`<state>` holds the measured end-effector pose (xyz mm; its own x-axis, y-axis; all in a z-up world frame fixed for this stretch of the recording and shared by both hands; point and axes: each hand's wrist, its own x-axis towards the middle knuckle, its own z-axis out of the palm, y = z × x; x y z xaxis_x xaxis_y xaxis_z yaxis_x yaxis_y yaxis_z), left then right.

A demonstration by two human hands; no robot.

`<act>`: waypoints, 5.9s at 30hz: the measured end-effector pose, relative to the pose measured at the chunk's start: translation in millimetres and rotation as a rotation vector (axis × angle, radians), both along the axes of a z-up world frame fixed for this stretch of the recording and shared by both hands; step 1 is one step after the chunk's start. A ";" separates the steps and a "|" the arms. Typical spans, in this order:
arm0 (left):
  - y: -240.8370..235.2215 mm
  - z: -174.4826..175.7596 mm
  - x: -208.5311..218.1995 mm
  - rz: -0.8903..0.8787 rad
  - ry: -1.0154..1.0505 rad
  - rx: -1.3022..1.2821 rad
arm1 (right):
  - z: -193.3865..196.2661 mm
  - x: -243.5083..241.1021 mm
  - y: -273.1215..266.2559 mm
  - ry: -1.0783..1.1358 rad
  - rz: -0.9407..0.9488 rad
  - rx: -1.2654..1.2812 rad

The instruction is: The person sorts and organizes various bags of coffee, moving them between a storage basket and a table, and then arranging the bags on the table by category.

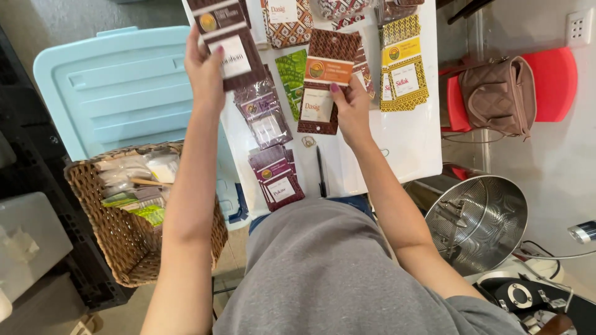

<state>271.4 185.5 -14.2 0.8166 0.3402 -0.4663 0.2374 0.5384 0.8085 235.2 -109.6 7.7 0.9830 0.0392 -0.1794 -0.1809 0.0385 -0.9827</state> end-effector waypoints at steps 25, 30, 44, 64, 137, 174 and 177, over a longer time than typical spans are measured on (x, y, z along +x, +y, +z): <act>8.1 -145.2 106.2 -0.033 0.059 1.181 | -94.8 192.3 99.3 -0.291 -0.097 -1.045; -10.1 -49.9 26.1 0.006 -0.082 0.930 | -27.6 103.3 92.4 -0.463 0.011 -0.747; -153.2 -25.1 -363.4 0.263 0.368 0.463 | -4.5 -175.4 49.7 -0.194 0.823 -0.296; -6.7 -134.1 -590.7 0.713 0.501 0.412 | -94.2 -389.0 255.1 -0.278 1.248 -0.362; 256.6 -106.5 -640.2 -0.027 0.118 0.180 | -106.7 -421.7 446.9 0.157 0.766 -0.049; -139.3 10.2 -378.4 -0.357 0.010 -0.157 | -32.9 -286.0 3.7 0.105 0.148 -0.112; -177.0 -1.1 -324.2 -0.356 -0.062 -0.047 | -58.8 -213.7 -32.4 0.070 0.078 -0.097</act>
<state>-52.8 8.5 -15.3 0.9073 0.0093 -0.4204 0.3676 0.4676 0.8039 21.5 -142.0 -51.1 0.9626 0.0938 -0.2543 -0.2481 -0.0728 -0.9660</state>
